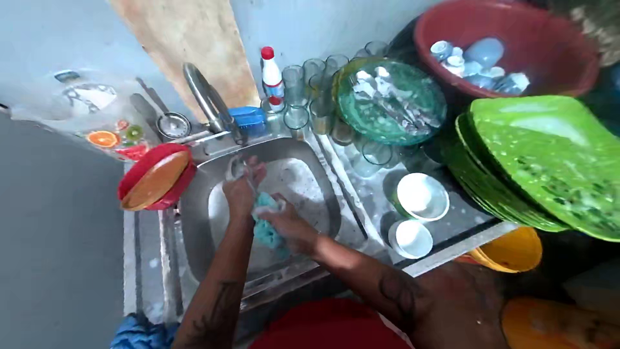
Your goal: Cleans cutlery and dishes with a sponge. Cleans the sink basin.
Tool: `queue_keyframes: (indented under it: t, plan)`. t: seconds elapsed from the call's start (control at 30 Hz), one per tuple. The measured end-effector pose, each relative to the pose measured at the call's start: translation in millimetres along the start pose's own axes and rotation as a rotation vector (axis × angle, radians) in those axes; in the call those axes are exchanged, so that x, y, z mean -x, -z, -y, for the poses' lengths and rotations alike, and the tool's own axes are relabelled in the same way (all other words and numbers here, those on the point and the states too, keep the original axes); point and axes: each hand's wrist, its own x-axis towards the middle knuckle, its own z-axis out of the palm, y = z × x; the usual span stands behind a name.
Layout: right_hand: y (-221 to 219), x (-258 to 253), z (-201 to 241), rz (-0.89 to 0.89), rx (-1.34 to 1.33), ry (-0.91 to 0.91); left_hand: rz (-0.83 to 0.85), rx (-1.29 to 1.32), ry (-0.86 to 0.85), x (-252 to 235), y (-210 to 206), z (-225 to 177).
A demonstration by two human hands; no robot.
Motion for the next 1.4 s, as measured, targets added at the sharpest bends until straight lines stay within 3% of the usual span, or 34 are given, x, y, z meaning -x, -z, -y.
queue_keyframes:
  t: [0.07,0.17,0.33,0.43,0.53,0.6,0.67,0.8,0.93,1.03,1.1,1.13,1.2,1.27,1.33,1.4]
  plan:
    - [7.7,5.6,4.0,-0.009,0.242,0.011,-0.082,0.063,-0.040,-6.8,-5.6,2.7]
    - [32.4,11.3,13.2,-0.027,0.957,0.099,-0.093,0.126,-0.022,-8.2,-14.8,0.1]
    - [99.6,17.1,37.4,-0.371,1.427,0.665,-0.002,-0.150,-0.026,-15.5,-14.1,-5.3]
    - [135.9,20.2,85.1,-0.572,1.341,0.616,0.191,-0.498,0.020,-15.6,-3.2,28.8]
    - [177.1,14.5,129.0,-0.847,1.195,0.478,0.627,-1.111,0.056,-7.1,8.2,87.9]
    - [199.4,6.5,148.4,-0.981,1.122,0.339,0.816,-1.312,-0.064,-1.4,19.0,130.3]
    - [214.8,-2.7,158.7,-1.056,1.063,0.230,0.856,-1.381,-0.128,-1.7,29.7,162.2]
    - [230.1,-18.2,163.5,-1.114,1.078,0.107,0.864,-1.521,0.155,6.4,23.0,171.1]
    - [212.3,2.2,162.6,-1.156,1.232,0.380,1.029,-1.473,0.253,26.9,3.8,160.8]
    - [190.4,39.3,145.7,-1.088,1.293,0.475,1.157,-1.392,0.060,38.8,-1.1,163.1]
    - [185.1,67.3,124.7,-0.967,1.338,0.479,1.208,-1.232,-0.251,39.0,3.0,187.1]
    - [186.5,80.5,112.1,-0.906,1.367,0.437,1.204,-1.190,-0.357,37.3,4.1,193.6]
    - [194.1,102.0,89.1,-0.826,1.429,0.225,1.080,-1.166,-0.402,31.9,5.3,188.9]
    - [205.6,110.8,71.2,-0.816,1.413,-0.007,0.760,-1.162,-0.373,15.3,6.8,187.2]
    - [224.9,110.4,54.3,-0.832,1.378,-0.039,0.483,-1.140,-0.152,-14.3,3.4,184.5]
    - [241.7,111.0,41.4,-0.764,1.356,-0.004,0.342,-1.196,0.011,-44.4,-1.1,186.1]
